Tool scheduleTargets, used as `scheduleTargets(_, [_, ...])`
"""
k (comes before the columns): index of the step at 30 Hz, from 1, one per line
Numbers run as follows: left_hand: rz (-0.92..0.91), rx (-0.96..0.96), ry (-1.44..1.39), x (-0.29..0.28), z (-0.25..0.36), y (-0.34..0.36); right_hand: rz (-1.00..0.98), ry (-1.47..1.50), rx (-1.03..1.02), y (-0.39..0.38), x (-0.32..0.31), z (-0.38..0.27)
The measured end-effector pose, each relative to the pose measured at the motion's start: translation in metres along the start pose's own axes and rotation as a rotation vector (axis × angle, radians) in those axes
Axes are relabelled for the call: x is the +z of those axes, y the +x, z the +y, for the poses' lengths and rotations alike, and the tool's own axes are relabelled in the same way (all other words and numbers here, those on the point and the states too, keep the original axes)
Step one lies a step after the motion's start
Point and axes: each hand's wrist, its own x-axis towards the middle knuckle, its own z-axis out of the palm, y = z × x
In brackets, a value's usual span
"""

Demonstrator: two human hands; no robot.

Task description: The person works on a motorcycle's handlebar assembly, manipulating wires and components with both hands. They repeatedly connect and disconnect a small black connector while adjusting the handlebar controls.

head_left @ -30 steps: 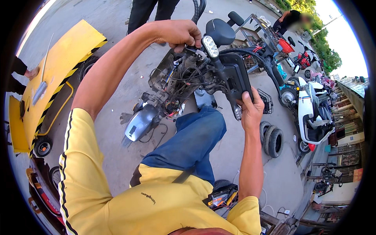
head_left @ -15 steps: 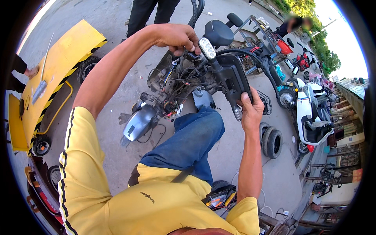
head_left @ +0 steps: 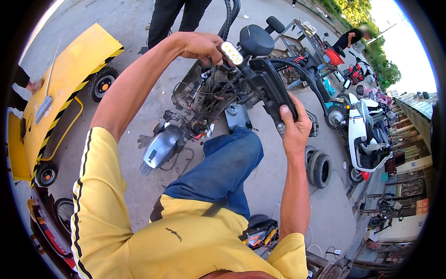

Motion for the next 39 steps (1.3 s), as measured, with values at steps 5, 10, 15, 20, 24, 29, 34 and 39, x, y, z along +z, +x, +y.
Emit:
scheduleTargets(5, [-0.031, 0.055, -0.191, -0.009, -0.021, -0.001, -0.055, -0.297, -0.193, 0.004, 0.008, -0.006])
scheduleTargets(10, [-0.087, 0.087, -0.188, -0.003, -0.018, -0.004, -0.059, -0.447, -0.358, 0.005, 0.017, -0.017])
scheduleTargets(15, [-0.083, 0.068, -0.249, -0.003, -0.021, -0.01, -0.055, -0.558, -0.48, 0.006, 0.023, -0.02])
scheduleTargets(20, [-0.113, 0.08, -0.362, 0.001, -0.033, -0.018, -0.047, -0.472, -0.405, 0.003, 0.026, -0.018])
scheduleTargets(24, [-0.185, 0.098, -0.383, 0.003, -0.042, -0.025, 0.004, -0.399, -0.275, -0.005, 0.021, -0.01])
scheduleTargets(29, [-0.225, 0.192, -0.351, 0.029, -0.048, -0.046, 0.056, -0.289, -0.122, -0.017, 0.019, -0.008])
scheduleTargets(34, [-0.058, 0.261, -0.466, 0.095, -0.049, -0.059, 0.123, -0.198, 0.01, -0.022, 0.02, -0.004])
scheduleTargets(39, [0.189, 0.347, -0.512, 0.172, -0.056, -0.056, 0.109, -0.004, 0.065, -0.028, 0.022, 0.0])
